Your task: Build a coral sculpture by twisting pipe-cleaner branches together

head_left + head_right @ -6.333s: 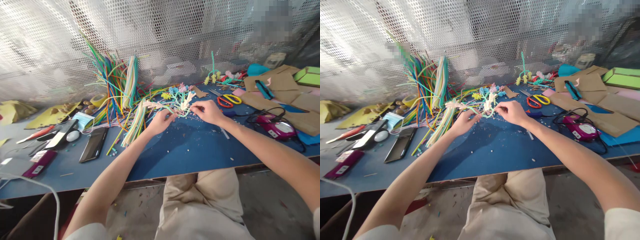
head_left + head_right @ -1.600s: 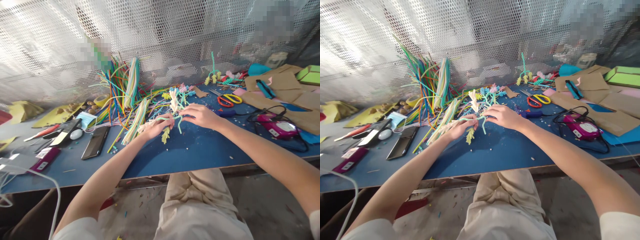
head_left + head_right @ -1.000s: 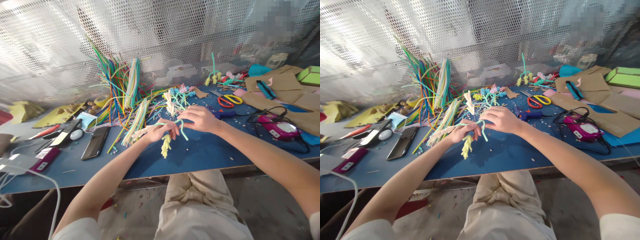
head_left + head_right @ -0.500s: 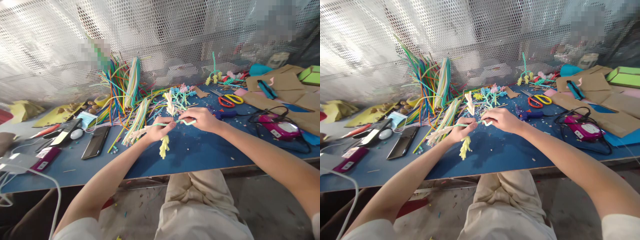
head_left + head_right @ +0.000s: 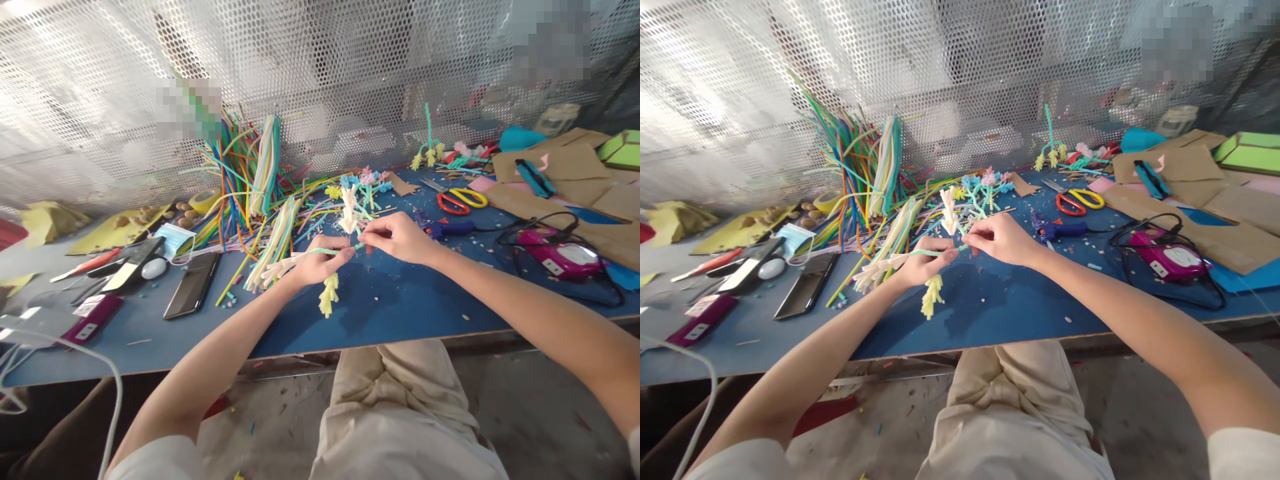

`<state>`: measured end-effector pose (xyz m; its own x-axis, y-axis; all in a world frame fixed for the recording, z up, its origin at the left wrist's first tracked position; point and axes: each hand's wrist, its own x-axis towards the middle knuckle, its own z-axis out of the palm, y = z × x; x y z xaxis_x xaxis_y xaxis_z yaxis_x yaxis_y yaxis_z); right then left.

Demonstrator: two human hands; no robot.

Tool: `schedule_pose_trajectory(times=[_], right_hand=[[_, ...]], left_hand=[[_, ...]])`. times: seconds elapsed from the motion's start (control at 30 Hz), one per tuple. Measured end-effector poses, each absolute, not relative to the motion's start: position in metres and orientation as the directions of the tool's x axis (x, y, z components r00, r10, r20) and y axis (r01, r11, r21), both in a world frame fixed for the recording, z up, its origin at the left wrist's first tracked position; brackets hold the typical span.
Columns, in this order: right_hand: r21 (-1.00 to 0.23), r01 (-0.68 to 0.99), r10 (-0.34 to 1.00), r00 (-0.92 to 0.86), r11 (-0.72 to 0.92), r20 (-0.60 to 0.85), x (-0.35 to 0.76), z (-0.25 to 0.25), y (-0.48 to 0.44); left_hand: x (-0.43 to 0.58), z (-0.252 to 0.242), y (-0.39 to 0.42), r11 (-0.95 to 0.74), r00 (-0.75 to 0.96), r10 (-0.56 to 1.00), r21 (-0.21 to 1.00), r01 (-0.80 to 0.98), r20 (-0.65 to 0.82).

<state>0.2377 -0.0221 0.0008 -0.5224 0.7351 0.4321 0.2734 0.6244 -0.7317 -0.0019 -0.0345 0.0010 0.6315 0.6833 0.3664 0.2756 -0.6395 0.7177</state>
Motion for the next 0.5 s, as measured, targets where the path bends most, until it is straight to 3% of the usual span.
schedule_pose_trajectory(times=[0.13,0.23,0.33,0.5], right_hand=[[-0.705,0.271,0.74,-0.417,0.655,0.528,0.237,-0.004,-0.022],[-0.51,0.305,0.594,-0.4,0.804,0.698,0.24,-0.007,-0.022],[-0.278,0.339,0.416,-0.465,0.899,0.781,0.243,-0.009,-0.022],[-0.126,0.348,0.297,-0.498,0.929,0.814,0.244,-0.012,-0.018]], left_hand=[[-0.003,-0.004,-0.03,-0.53,0.578,0.756,0.805,0.267,0.306],[-0.002,-0.012,-0.024,-0.335,0.524,0.821,0.935,0.118,0.228],[0.002,-0.018,-0.02,-0.135,0.521,0.84,0.988,-0.071,0.152],[0.005,-0.017,-0.022,-0.057,0.533,0.838,0.991,-0.125,0.116]])
